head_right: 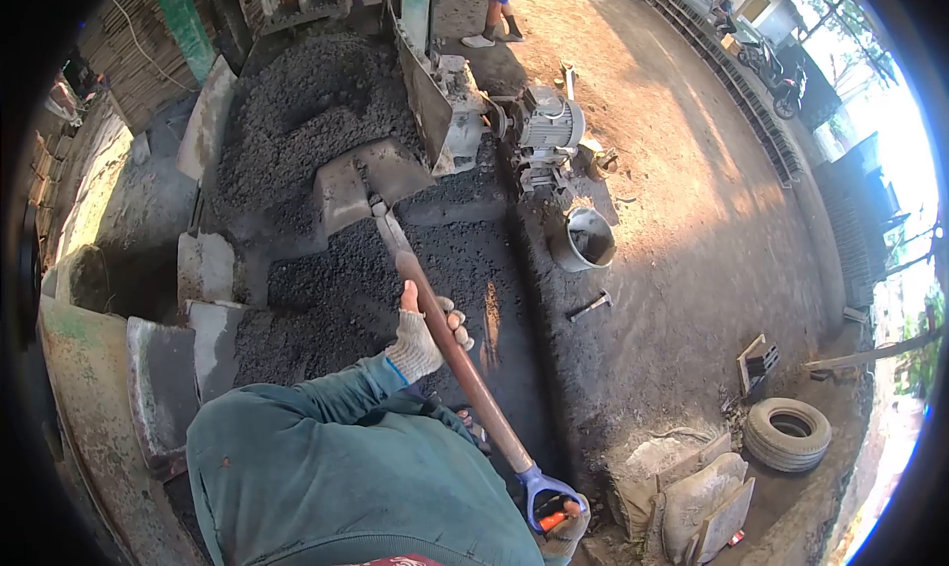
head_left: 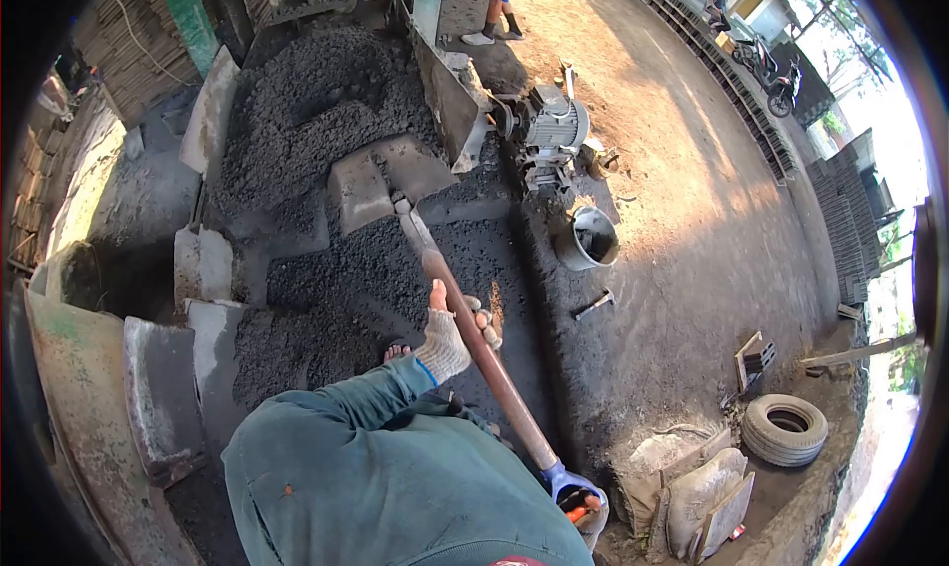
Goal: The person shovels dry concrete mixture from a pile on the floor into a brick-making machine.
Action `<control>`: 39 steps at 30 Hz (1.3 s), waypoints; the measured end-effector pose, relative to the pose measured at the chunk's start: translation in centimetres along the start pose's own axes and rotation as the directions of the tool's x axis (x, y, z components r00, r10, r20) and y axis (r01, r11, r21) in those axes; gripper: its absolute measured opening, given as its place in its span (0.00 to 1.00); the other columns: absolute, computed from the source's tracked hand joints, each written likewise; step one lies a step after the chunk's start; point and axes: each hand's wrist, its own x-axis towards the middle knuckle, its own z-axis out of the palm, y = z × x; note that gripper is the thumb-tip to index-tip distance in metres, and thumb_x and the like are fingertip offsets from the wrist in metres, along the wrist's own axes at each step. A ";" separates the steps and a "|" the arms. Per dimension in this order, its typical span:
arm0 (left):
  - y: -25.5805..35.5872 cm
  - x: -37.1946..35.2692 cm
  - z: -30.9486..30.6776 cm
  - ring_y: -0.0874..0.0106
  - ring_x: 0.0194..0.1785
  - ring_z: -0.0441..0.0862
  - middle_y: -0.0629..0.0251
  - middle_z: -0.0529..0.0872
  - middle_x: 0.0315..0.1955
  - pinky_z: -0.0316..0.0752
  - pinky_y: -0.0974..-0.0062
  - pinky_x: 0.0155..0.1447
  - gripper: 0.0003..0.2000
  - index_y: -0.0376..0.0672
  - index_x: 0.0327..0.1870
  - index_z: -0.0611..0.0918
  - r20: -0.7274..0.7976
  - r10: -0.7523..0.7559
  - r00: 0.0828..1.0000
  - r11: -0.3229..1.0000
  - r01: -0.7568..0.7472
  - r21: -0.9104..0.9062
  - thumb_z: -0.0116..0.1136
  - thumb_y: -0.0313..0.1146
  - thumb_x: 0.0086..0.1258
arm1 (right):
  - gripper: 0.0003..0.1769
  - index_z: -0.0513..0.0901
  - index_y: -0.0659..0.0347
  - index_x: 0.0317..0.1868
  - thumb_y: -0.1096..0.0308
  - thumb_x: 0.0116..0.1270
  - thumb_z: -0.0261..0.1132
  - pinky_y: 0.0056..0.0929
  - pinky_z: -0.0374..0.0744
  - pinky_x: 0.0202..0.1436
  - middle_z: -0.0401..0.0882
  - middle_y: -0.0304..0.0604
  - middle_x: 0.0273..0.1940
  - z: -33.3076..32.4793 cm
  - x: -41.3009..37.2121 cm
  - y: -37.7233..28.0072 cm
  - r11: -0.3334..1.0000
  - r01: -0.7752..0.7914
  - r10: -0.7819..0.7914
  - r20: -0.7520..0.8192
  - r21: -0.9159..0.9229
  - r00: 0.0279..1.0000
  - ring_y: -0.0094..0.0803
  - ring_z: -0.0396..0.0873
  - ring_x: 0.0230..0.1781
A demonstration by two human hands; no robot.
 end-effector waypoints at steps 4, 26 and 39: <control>0.8 0.7 -0.9 0.52 0.23 0.82 0.59 0.82 0.21 0.75 0.46 0.35 0.40 0.51 0.31 0.81 0.005 -0.053 0.999 0.996 0.053 0.075 0.48 0.86 0.54 | 0.13 0.82 0.64 0.36 0.65 0.53 0.65 0.32 0.81 0.33 0.83 0.43 0.30 3.3 -1.6 -1.1 0.997 0.005 0.004 -0.133 0.073 0.991 0.33 0.81 0.28; 28.0 8.5 14.1 0.62 0.27 0.77 0.62 0.76 0.23 0.76 0.54 0.41 0.21 0.44 0.30 0.73 0.232 0.261 0.937 0.934 -0.306 0.186 0.56 0.54 0.75 | 0.22 0.76 0.62 0.48 0.53 0.64 0.66 0.30 0.75 0.28 0.74 0.41 0.25 32.0 -9.2 -18.8 0.907 0.159 -0.339 0.454 0.390 0.824 0.31 0.74 0.24; 7.1 -2.0 14.1 0.49 0.53 0.84 0.44 0.86 0.49 0.77 0.42 0.56 0.42 0.35 0.49 0.83 0.729 0.075 0.680 0.973 -0.209 0.095 0.38 0.73 0.73 | 0.12 0.83 0.68 0.37 0.66 0.74 0.63 0.33 0.81 0.43 0.83 0.44 0.36 13.8 -5.7 -43.4 -0.604 0.415 -0.739 0.283 -0.681 -0.612 0.36 0.82 0.35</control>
